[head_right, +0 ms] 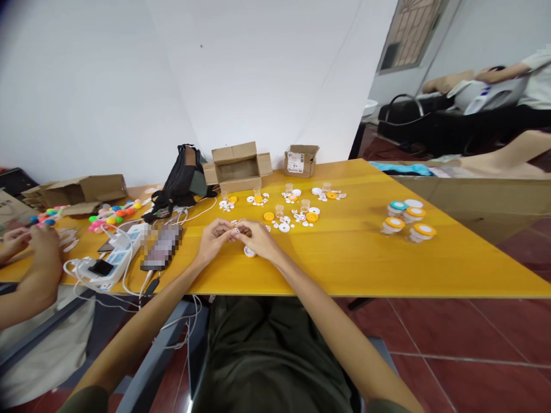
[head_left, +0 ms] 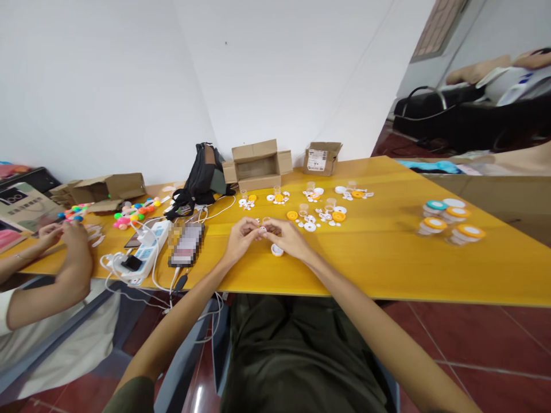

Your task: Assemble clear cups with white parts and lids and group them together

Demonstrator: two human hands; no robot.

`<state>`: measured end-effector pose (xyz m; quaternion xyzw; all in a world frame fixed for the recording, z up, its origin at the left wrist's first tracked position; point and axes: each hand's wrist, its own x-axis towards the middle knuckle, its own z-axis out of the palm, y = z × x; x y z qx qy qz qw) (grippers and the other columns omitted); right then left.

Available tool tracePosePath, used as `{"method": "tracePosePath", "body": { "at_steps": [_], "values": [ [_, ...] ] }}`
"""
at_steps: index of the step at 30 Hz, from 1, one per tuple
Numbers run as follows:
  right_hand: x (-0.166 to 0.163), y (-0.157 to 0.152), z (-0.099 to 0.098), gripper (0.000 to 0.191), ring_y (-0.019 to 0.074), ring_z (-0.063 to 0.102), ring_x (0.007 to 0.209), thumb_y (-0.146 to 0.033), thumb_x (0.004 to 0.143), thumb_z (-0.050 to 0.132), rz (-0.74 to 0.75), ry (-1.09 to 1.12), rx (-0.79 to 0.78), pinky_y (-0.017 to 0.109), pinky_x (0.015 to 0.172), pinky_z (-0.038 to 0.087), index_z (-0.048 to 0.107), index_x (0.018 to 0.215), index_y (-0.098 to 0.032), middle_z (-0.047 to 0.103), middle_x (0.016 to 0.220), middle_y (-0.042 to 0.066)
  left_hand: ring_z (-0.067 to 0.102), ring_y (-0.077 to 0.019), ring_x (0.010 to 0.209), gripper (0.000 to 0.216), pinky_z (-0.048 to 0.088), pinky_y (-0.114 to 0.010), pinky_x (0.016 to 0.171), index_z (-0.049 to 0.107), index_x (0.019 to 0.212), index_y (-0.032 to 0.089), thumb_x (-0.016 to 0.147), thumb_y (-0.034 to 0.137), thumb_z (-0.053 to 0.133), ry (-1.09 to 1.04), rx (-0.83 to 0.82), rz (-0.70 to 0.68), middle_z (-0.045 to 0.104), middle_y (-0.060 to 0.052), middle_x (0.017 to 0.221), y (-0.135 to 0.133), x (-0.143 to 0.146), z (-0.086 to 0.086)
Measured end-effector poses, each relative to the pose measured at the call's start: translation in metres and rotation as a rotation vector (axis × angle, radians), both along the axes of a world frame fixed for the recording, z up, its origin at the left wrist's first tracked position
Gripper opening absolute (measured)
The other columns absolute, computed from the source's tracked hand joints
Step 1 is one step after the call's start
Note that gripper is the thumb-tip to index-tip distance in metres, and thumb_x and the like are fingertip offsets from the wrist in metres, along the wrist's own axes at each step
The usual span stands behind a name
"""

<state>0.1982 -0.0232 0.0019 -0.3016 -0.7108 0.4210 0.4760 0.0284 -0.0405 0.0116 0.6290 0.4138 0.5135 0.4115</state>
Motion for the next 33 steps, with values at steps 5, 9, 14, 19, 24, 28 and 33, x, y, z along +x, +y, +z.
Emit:
{"method": "tracePosePath", "body": {
  "at_steps": [5,9,14,19,24,28,33],
  "values": [
    [0.004,0.008,-0.005,0.015,0.0195,0.07,0.078,-0.032,0.079,0.071,-0.041,0.085,-0.044,0.033,0.073,0.057,0.074,0.09,-0.024,0.076,0.083,0.003,0.067,-0.0151,0.065,0.036,0.054,-0.027,0.064,0.062,0.085,0.02,0.085,0.055,0.07,0.049,0.051,0.107,0.073,-0.002,0.074,0.009,-0.009,-0.002],
    [0.008,0.014,-0.008,0.017,0.0188,0.07,0.078,-0.034,0.075,0.075,-0.066,0.148,-0.102,0.033,0.075,0.059,0.07,0.087,-0.023,0.074,0.082,0.002,0.068,-0.0184,0.083,0.018,0.054,-0.029,0.076,0.068,0.086,0.021,0.081,0.037,0.075,0.215,0.139,0.273,0.073,-0.003,0.087,0.028,-0.02,-0.007],
    [0.008,0.017,-0.009,0.021,0.0189,0.07,0.079,-0.034,0.07,0.078,-0.061,0.197,-0.156,0.034,0.078,0.06,0.066,0.085,-0.024,0.072,0.081,0.001,0.065,-0.0252,0.094,0.017,0.052,-0.04,0.094,0.076,0.086,0.023,0.071,0.014,0.079,0.463,0.194,0.189,0.072,-0.006,0.092,0.05,-0.019,-0.011],
    [0.009,0.015,-0.008,0.021,0.0184,0.071,0.077,-0.03,0.072,0.075,-0.037,0.213,-0.175,0.034,0.076,0.061,0.071,0.092,-0.024,0.074,0.081,0.001,0.064,-0.0226,0.081,0.013,0.052,-0.037,0.086,0.074,0.073,0.023,0.076,0.011,0.071,0.496,0.19,0.113,0.069,-0.003,0.077,0.051,-0.014,-0.011],
    [0.01,0.014,-0.008,0.021,0.02,0.071,0.081,-0.029,0.071,0.076,-0.044,0.206,-0.183,0.036,0.08,0.061,0.075,0.092,-0.024,0.076,0.087,0.003,0.062,-0.0176,0.07,0.008,0.051,-0.029,0.073,0.07,0.072,0.022,0.076,0.016,0.072,0.373,0.132,0.11,0.068,0.0,0.072,0.042,-0.017,-0.013],
    [0.011,0.011,-0.006,0.024,0.0195,0.071,0.073,-0.034,0.07,0.079,-0.047,0.23,-0.247,0.036,0.072,0.063,0.076,0.091,-0.024,0.074,0.08,0.002,0.064,-0.0158,0.072,0.01,0.053,-0.029,0.075,0.068,0.074,0.02,0.072,0.021,0.078,0.183,0.01,0.102,0.069,0.001,0.076,0.036,-0.018,-0.01],
    [0.01,0.005,-0.001,0.027,0.0194,0.073,0.074,-0.041,0.067,0.081,-0.025,0.29,-0.321,0.037,0.075,0.065,0.076,0.086,-0.023,0.072,0.075,0.0,0.066,-0.014,0.079,0.033,0.054,-0.028,0.081,0.07,0.082,0.018,0.057,0.024,0.092,-0.113,-0.143,0.071,0.072,0.0,0.083,0.031,-0.017,-0.002]
  ]
}}
